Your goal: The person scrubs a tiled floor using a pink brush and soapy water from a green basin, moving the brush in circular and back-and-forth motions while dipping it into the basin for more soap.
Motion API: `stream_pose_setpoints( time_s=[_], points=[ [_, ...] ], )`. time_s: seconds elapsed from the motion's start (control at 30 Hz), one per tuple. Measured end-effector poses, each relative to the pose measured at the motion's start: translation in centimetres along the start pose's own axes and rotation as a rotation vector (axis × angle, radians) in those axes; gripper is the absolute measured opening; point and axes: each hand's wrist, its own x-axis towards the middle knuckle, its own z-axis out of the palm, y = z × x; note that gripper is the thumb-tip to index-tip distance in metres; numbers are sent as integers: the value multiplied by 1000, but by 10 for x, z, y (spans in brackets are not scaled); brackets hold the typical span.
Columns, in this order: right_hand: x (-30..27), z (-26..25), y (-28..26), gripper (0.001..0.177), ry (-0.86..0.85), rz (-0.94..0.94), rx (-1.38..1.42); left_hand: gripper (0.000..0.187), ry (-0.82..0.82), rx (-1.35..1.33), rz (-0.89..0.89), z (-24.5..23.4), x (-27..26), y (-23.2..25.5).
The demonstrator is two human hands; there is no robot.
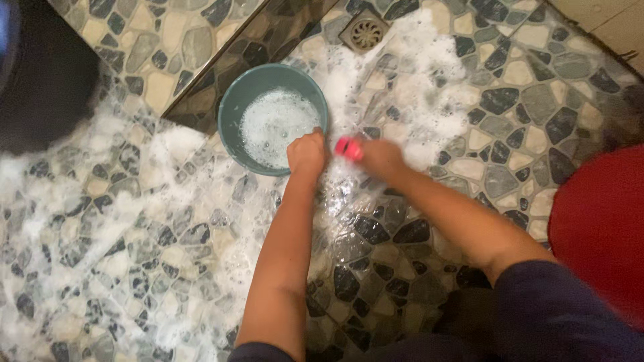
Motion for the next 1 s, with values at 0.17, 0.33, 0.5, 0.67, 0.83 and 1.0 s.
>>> stream_pose_setpoints(
  time_s=[0.17, 0.33, 0.5, 0.67, 0.83, 1.0],
  points=[
    [54, -67, 47, 50, 178, 329, -98, 18, 54, -2, -37, 11, -12, -19],
    [51, -10, 15, 38, -36, 186, -41, 20, 35, -40, -46, 1, -15, -16],
    [11, 45, -31, 63, 181, -216, 63, 39, -27, -58, -87, -31, -25, -6],
    [73, -38, 25, 57, 153, 299, -106, 67, -98, -147, -143, -41, -28, 0],
    [61, -27, 7, 58, 170, 199, -24, 60, -81, -187, -90, -28, -27, -6],
    [10, 22, -47, 40, -59, -15, 28, 58, -119, -241, -94, -33, -22, -7]
  ],
)
